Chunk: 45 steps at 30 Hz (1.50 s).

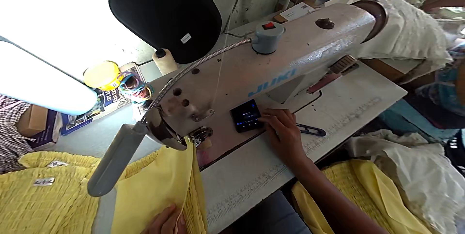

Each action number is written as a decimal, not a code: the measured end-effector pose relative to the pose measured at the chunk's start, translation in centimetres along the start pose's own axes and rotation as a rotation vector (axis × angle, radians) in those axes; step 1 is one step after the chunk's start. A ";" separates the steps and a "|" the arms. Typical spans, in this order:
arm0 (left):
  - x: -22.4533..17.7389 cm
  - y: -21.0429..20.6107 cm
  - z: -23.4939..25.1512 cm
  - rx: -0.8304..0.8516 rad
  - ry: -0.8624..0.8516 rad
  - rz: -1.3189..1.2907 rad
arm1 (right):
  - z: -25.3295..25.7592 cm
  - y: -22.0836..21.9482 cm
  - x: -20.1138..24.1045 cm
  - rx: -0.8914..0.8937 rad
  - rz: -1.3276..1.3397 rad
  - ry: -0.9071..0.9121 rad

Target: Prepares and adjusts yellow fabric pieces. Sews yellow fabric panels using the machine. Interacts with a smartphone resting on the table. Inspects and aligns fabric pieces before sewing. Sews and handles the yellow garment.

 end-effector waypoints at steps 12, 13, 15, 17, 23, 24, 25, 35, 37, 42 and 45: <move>-0.3 0.8 -0.1 0.066 -0.006 -0.024 | -0.3 0.0 0.0 -0.030 -0.012 0.038; -0.3 0.8 -0.1 0.064 -0.005 -0.022 | -0.3 0.0 0.1 -0.028 -0.014 0.043; -0.4 0.7 -0.2 0.055 -0.004 -0.019 | -0.3 -0.1 0.1 -0.023 -0.020 0.054; -0.3 0.5 -0.3 0.037 -0.010 -0.005 | -0.3 -0.2 0.2 -0.008 -0.027 0.067; -0.1 0.0 -0.5 -0.012 -0.030 0.026 | -0.2 -0.2 0.2 0.020 -0.052 0.079; 0.0 -0.1 -0.6 -0.015 -0.032 0.032 | -0.2 -0.2 0.2 0.022 -0.051 0.075; 0.1 -0.2 -0.6 -0.015 -0.035 0.037 | -0.2 -0.3 0.1 0.028 -0.052 0.071; 0.2 -0.4 -0.7 -0.045 -0.044 0.045 | -0.2 -0.2 0.1 0.003 -0.041 0.061; 0.2 -0.5 -0.7 -0.051 -0.046 0.046 | -0.2 -0.2 0.1 0.000 -0.038 0.065; 0.2 -0.4 -0.7 -0.048 -0.047 0.051 | -0.2 -0.2 0.1 0.002 -0.039 0.057; 0.2 -0.5 -0.7 -0.051 -0.044 0.053 | -0.2 -0.2 0.1 0.001 -0.042 0.053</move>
Point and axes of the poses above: each hand's wrist, its own z-axis towards the middle knuckle, its own y-axis out of the back of the hand, x = y × z, the point moved 1 cm from there along z, towards the middle knuckle, and after that the axes turned 3 degrees about x, right-handed, at the moved point
